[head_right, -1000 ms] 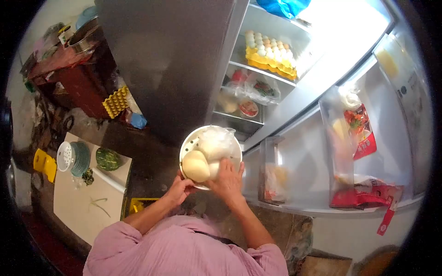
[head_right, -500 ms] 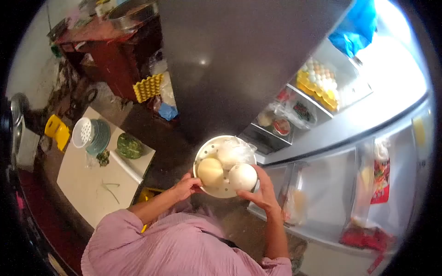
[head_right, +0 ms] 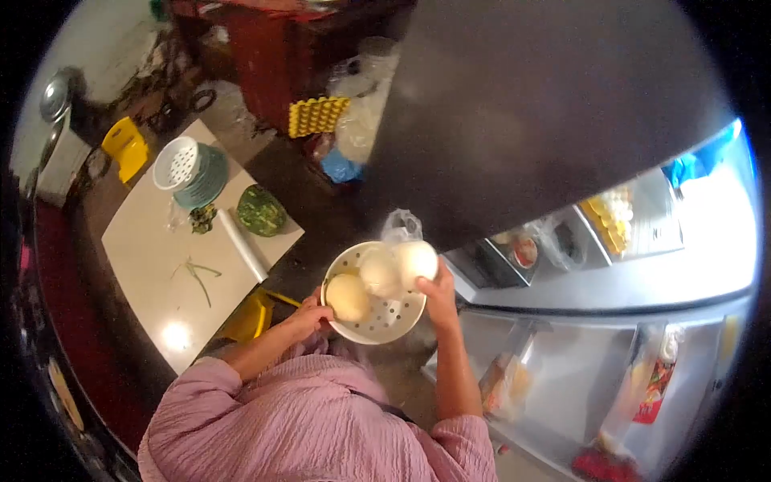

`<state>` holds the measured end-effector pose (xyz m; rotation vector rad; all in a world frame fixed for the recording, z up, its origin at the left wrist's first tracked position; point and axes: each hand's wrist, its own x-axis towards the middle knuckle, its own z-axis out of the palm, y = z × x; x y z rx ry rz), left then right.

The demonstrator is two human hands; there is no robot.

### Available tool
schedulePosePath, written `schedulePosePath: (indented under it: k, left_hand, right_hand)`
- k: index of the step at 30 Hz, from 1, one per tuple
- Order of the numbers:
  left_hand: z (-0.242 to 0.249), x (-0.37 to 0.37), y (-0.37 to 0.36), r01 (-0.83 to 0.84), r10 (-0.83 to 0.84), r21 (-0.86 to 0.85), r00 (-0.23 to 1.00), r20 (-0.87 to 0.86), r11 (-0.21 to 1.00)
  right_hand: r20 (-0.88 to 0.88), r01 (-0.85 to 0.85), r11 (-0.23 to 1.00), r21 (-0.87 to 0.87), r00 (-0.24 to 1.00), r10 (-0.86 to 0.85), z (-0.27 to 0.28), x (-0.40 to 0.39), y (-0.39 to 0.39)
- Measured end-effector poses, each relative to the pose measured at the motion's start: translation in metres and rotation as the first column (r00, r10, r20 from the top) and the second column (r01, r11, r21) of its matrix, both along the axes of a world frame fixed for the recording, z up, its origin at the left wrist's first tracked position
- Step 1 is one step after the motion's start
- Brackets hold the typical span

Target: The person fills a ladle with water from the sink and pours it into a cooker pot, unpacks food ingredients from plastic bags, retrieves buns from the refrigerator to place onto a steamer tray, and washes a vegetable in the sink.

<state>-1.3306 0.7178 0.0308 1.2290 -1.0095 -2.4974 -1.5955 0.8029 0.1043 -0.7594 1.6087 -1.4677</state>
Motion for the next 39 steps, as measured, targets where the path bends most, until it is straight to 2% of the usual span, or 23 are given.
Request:
schedulePosePath:
  k: [2, 3, 5, 6, 7, 9, 11, 14, 17, 19, 21, 22, 23, 24, 25, 26, 27, 30, 32, 33, 36, 38, 39]
  left_hand:
    - [-0.016, 0.016, 0.004, -0.092, 0.095, 0.069, 0.995, -0.027, 0.993]
    - [-0.024, 0.024, 0.005, -0.129, 0.135, 0.112, 0.990, -0.046, 0.985]
    - [-0.038, 0.038, 0.005, -0.191, 0.211, 0.195, 0.974, -0.087, 0.962]
    - [-0.034, 0.043, 0.004, -0.213, 0.232, 0.201, 0.970, -0.076, 0.956]
    - [-0.029, 0.047, 0.000, -0.232, 0.250, 0.208, 0.966, -0.064, 0.950]
    - [-0.030, 0.056, -0.001, -0.267, 0.281, 0.204, 0.959, -0.044, 0.942]
    - [-0.042, 0.063, 0.000, -0.301, 0.311, 0.184, 0.950, -0.028, 0.936]
    - [-0.043, 0.068, -0.002, -0.369, 0.387, 0.168, 0.918, -0.087, 0.914]
    - [-0.036, 0.075, -0.008, -0.388, 0.406, 0.226, 0.913, -0.036, 0.893]
    - [-0.041, 0.081, -0.009, -0.452, 0.480, 0.268, 0.876, -0.045, 0.851]
    - [-0.064, 0.091, -0.009, -0.484, 0.526, 0.311, 0.848, -0.066, 0.818]
    - [-0.090, 0.102, -0.007, -0.489, 0.541, 0.329, 0.837, -0.082, 0.808]
    - [-0.117, 0.117, -0.005, -0.500, 0.559, 0.344, 0.824, -0.096, 0.795]
    - [-0.145, 0.133, 0.000, -0.562, 0.625, 0.359, 0.777, -0.080, 0.745]
    - [-0.174, 0.149, 0.006, -0.616, 0.684, 0.376, 0.727, -0.066, 0.692]
    - [-0.188, 0.162, 0.007, -0.663, 0.736, 0.394, 0.675, -0.056, 0.637]
    - [-0.156, 0.176, 0.004, -0.733, 0.765, 0.292, 0.645, 0.011, 0.614]
    - [-0.145, 0.218, 0.000, -0.892, 0.910, 0.193, 0.415, -0.007, 0.409]
    - [-0.197, 0.254, -0.004, -0.933, 0.960, 0.226, 0.281, -0.024, 0.279]
    - [-0.191, 0.266, -0.011, -0.935, 0.947, 0.180, 0.318, 0.038, 0.307]
    - [-0.234, 0.292, -0.017, -0.988, 0.964, 0.117, 0.125, 0.235, 0.100]
    - [-0.246, 0.294, -0.023, -0.978, 0.960, 0.209, 0.051, 0.277, -0.009]
    - [-0.256, 0.292, -0.024, -0.965, 0.952, 0.256, 0.028, 0.304, -0.054]
  right_hand:
    - [0.251, 0.038, 0.980, -0.195, 0.968, 0.013, -0.017, -0.001, 0.002]
    - [0.186, 0.065, 0.986, -0.154, 0.982, -0.036, -0.014, 0.004, 0.001]
    - [0.439, 0.249, 0.941, -0.232, 0.890, -0.127, -0.006, 0.016, -0.003]
    - [0.454, 0.089, 0.936, -0.341, 0.887, 0.082, 0.016, 0.021, -0.009]
    - [0.275, 0.084, 0.971, -0.222, 0.961, -0.021, 0.003, 0.014, -0.007]
    - [0.235, 0.048, 0.981, -0.186, 0.972, -0.003, -0.001, 0.015, -0.012]
    - [0.514, -0.019, 0.933, -0.360, 0.830, 0.215, 0.027, 0.036, -0.026]
    - [0.422, -0.107, 0.933, -0.343, 0.870, 0.255, 0.029, 0.052, -0.036]
    - [0.488, -0.078, 0.924, -0.374, 0.831, 0.267, 0.044, 0.074, -0.048]
    - [0.482, -0.073, 0.911, -0.407, 0.829, 0.282, 0.061, 0.083, -0.055]
    - [0.524, -0.030, 0.906, -0.422, 0.808, 0.270, 0.067, 0.090, -0.056]
    - [0.546, -0.013, 0.905, -0.425, 0.794, 0.268, 0.071, 0.095, -0.057]
    - [0.013, -0.165, 0.948, -0.272, 0.985, 0.175, 0.060, 0.087, -0.052]
    - [0.301, -0.128, 0.921, -0.369, 0.921, 0.248, 0.066, 0.092, -0.053]
    - [0.558, -0.050, 0.901, -0.431, 0.769, 0.310, 0.070, 0.097, -0.053]
    - [0.563, -0.019, 0.921, -0.390, 0.786, 0.255, 0.068, 0.099, -0.055]
    - [0.563, 0.015, 0.938, -0.347, 0.803, 0.196, 0.065, 0.099, -0.050]
    - [0.423, -0.008, 0.950, -0.311, 0.894, 0.146, 0.057, 0.101, -0.039]
    - [0.576, -0.016, 0.939, -0.345, 0.786, 0.225, 0.069, 0.111, -0.035]
    - [0.589, -0.018, 0.940, -0.341, 0.775, 0.229, 0.067, 0.112, -0.035]
    - [0.607, -0.027, 0.947, -0.321, 0.761, 0.227, 0.060, 0.113, -0.034]
    - [0.595, -0.037, 0.956, -0.291, 0.775, 0.211, 0.061, 0.115, -0.034]
    - [0.603, -0.066, 0.940, -0.335, 0.752, 0.268, 0.060, 0.114, -0.034]
